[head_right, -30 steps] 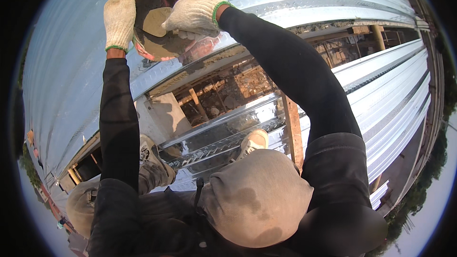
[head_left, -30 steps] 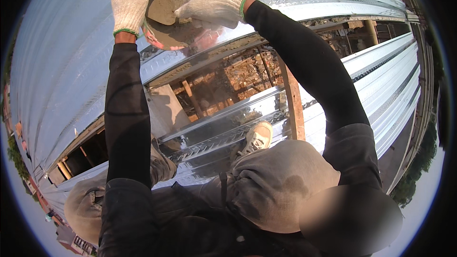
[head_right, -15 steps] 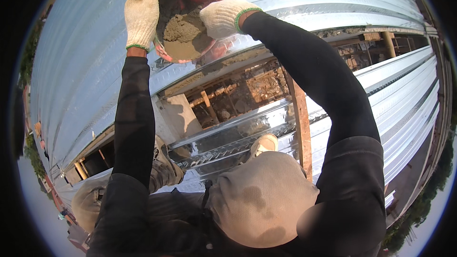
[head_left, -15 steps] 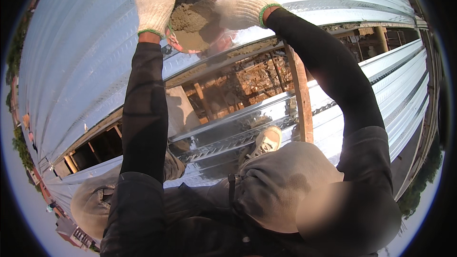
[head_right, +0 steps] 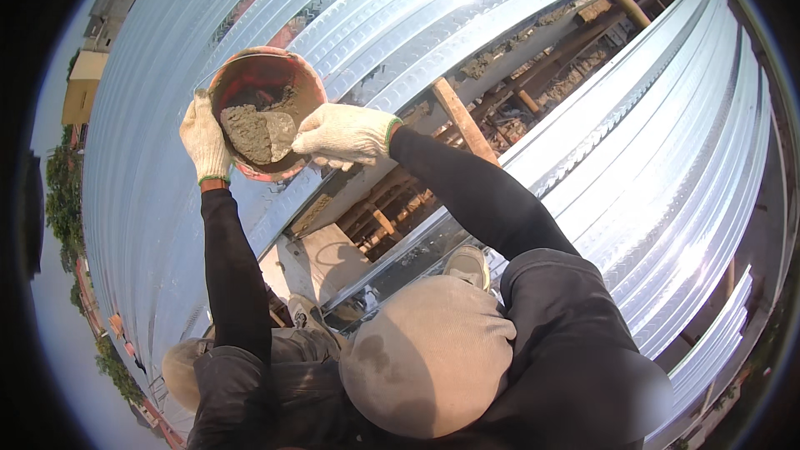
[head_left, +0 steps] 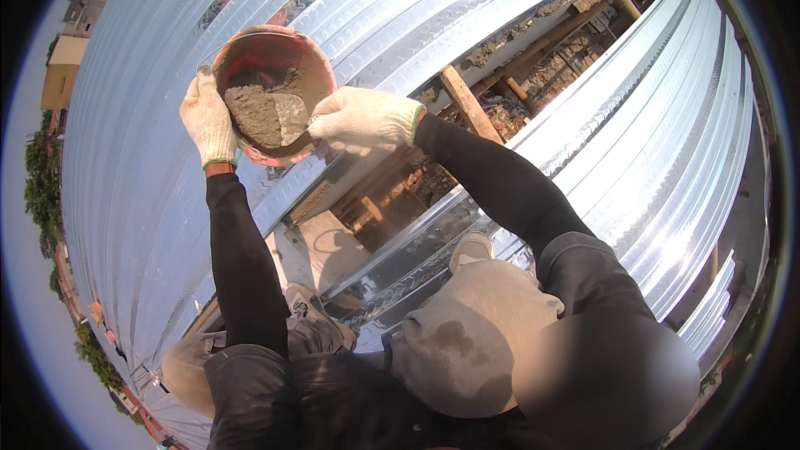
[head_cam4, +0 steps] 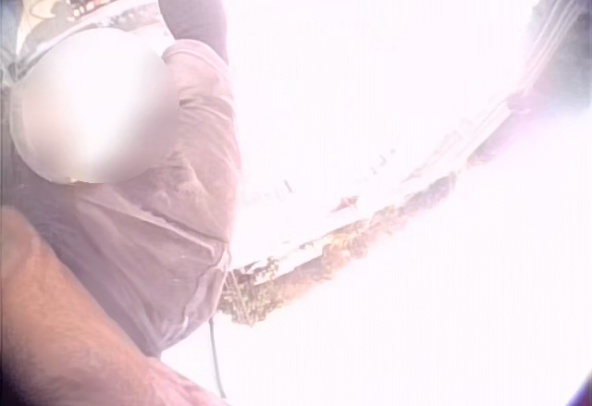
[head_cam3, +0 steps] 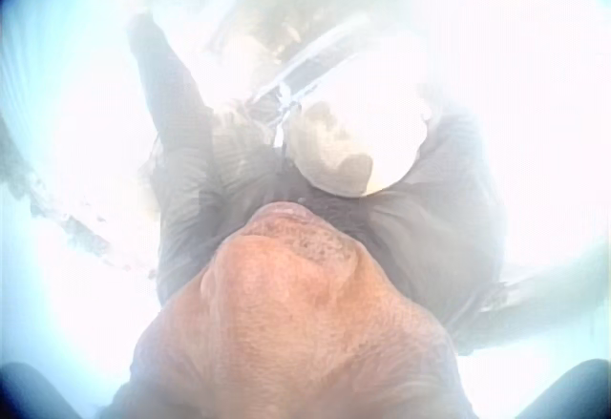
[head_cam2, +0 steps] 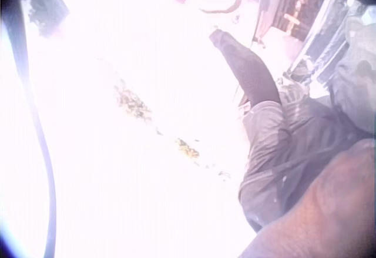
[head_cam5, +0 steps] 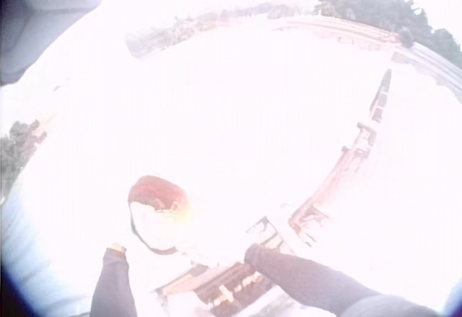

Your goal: The person scoops cement from a bucket with a trowel and applies it to the seams of a corrugated metal roof. They repeatedly smooth the cement along the ridges and joints while working on a wooden plank.

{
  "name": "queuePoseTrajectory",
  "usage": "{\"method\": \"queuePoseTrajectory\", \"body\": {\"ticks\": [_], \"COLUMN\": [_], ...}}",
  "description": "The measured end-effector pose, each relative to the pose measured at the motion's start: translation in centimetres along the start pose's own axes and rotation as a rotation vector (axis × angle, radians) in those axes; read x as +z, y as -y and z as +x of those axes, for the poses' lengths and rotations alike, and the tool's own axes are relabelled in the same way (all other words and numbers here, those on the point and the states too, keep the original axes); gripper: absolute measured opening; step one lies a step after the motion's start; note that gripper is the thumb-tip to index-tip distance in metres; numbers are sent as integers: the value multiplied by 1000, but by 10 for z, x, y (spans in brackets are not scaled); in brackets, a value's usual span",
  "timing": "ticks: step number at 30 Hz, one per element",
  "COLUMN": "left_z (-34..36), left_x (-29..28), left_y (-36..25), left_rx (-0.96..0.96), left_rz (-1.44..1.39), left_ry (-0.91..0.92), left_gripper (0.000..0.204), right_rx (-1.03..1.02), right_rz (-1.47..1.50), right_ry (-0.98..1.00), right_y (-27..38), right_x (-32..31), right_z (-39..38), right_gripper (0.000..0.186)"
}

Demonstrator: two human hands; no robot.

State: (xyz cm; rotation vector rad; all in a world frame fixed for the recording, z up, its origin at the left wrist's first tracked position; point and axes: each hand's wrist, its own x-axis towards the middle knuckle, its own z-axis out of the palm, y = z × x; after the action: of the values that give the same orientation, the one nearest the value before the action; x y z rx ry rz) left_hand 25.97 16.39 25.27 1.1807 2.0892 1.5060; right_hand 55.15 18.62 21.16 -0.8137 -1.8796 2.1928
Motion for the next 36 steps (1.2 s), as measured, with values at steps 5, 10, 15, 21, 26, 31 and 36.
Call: {"method": "queuePoseTrajectory", "body": {"ticks": [5,10,15,21,26,31,36], "left_z": [4,9,10,11,2,17,6], "left_x": [-28,-26,-23,-17,-25,-22,-24], "left_y": [11,17,15,24,10,33,11], "left_rx": [-101,-62,-87,-63,-46,-11,-62], "left_rz": [-72,-36,-41,-15,100,143,114], "left_ry": [27,78,79,88,56,82,20], "left_gripper": [46,46,51,55,56,59,57], "right_rx": [-77,-114,-116,-173,156,526,370], "right_rz": [255,288,340,304,190,-237,-175], "right_ry": [-147,-560,-1223,-1877,-2260,-1792,-1940], "right_y": [7,-39,-74,-142,-133,-186,-198], "right_x": [-7,-43,-83,-184,-269,-341,-290], "right_z": [-82,-163,-216,-211,-162,-123,-92], "right_gripper": [29,24,24,33,35,30,32]}}
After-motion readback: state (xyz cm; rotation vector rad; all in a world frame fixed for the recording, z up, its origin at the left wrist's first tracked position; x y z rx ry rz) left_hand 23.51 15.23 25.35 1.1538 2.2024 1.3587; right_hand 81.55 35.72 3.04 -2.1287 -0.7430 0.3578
